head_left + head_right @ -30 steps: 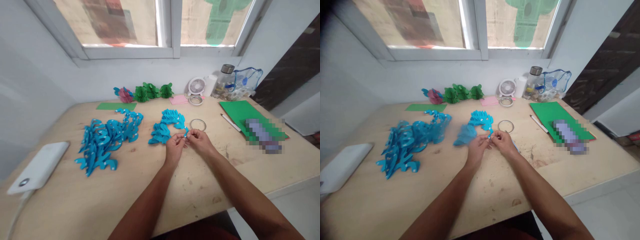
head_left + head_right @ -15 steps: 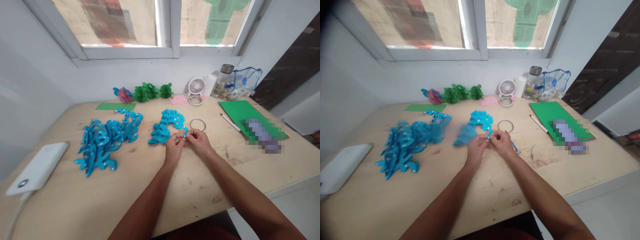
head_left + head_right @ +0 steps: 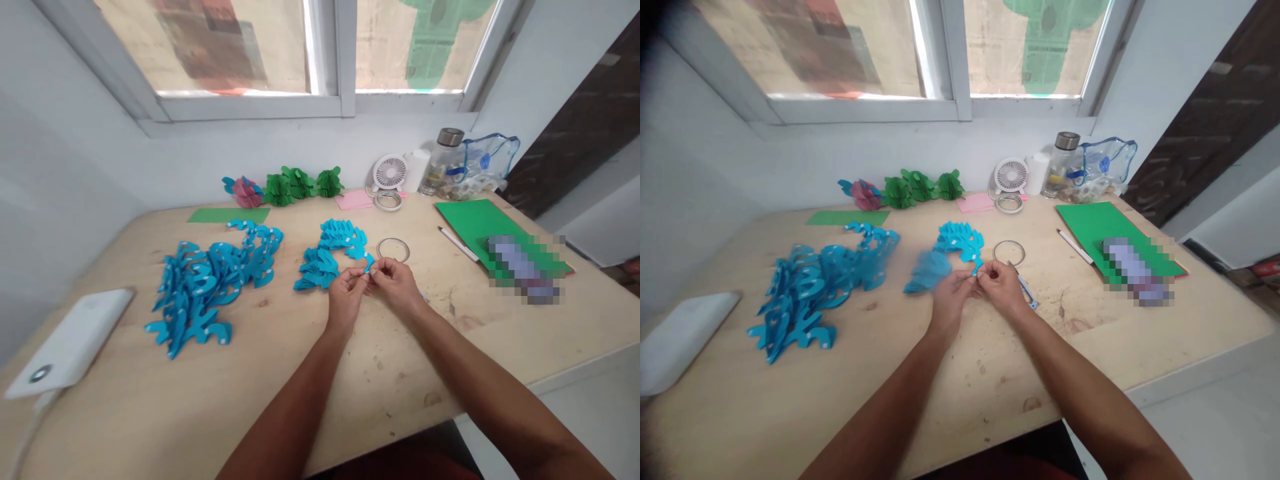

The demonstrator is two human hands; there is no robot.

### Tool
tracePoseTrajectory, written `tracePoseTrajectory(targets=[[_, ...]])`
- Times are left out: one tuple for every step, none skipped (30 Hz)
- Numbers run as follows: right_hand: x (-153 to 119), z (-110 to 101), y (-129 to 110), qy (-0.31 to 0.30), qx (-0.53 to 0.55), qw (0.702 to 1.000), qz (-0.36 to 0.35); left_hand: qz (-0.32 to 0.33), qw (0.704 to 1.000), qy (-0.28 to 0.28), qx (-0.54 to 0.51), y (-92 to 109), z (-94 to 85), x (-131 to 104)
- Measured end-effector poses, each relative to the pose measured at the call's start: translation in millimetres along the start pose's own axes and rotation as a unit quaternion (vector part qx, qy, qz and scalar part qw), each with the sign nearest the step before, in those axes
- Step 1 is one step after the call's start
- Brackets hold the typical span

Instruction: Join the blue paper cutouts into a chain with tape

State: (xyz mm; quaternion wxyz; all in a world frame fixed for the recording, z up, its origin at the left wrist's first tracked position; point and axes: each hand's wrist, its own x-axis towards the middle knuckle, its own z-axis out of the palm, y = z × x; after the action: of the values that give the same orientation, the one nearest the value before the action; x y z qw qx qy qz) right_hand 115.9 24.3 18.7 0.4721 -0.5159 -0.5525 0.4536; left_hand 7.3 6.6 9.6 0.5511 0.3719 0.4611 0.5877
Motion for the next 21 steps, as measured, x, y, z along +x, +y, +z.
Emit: tracePoseTrajectory(targets=[[0,0,0,0.0,0.002,1.0,0.0,0.001,1.0,0.0,0.004,0,0.1,0],[0,0,0,0.0,0.004,1.0,0.001,0.001,1.0,0.0,0.008,0,0.2,0],[0,0,0,-0.002,0.007,1.0,0.001,0.001,1.0,0.002,0.011,1,0.2,0],[0,0,0,-0.003,0.009,1.0,0.001,0.002,1.0,0.004,0.013,1,0.3,0],[-1,1,0,-0.003,0.01,1.0,0.001,0.002,1.0,0.005,0.015,1,0.3,0],[-1,1,-1,-0.003,0.009,1.0,0.0,0.003,1.0,0.006,0.016,1,0.3,0],[-1,1,-2,-0.002,0.005,1.0,0.0,0.004,1.0,0.007,0.017,1,0.3,0],[-2,1,-3,-0.001,0.001,1.0,-0.001,0.004,1.0,0.008,0.018,1,0.3,0],[-2,1,-4,0.001,-0.007,1.0,-0.003,0.004,1.0,0.01,0.019,0,0.3,0],[-2,1,-5,0.002,-0.018,1.0,-0.008,0.003,1.0,0.013,0.019,0,0.3,0],[-3,0,-6,0.003,-0.033,0.999,-0.016,0.002,1.0,0.017,0.02,0,0.2,0],[-3,0,-7,0.005,-0.05,0.998,-0.026,0.002,1.0,0.023,0.019,0,0.2,0],[-4,-1,-8,0.008,-0.068,0.997,-0.036,0.002,0.999,0.028,0.019,0,0.2,1],[-4,-1,-9,0.01,-0.087,0.995,-0.048,0.003,0.999,0.033,0.019,0,0.2,1],[-5,-2,-10,0.013,-0.105,0.993,-0.059,0.005,0.999,0.036,0.018,0,0.3,1],[-6,-2,-11,0.017,-0.12,0.99,-0.071,0.005,0.999,0.039,0.016,0,0.5,1],[-6,-2,-12,0.021,-0.133,0.988,-0.082,0.006,0.999,0.04,0.012,1,0.7,1],[-7,-3,-13,0.024,-0.142,0.985,-0.095,0.006,0.999,0.041,0.009,1,1.0,0],[-8,-3,-13,0.029,-0.15,0.982,-0.108,0.005,0.999,0.041,0.005,2,1.3,0],[-8,-4,-13,0.035,-0.157,0.98,-0.119,0.004,0.999,0.042,0.003,2,1.5,0],[-8,-5,-13,0.044,-0.162,0.977,-0.128,0.001,0.999,0.043,0.001,3,1.7,0]])
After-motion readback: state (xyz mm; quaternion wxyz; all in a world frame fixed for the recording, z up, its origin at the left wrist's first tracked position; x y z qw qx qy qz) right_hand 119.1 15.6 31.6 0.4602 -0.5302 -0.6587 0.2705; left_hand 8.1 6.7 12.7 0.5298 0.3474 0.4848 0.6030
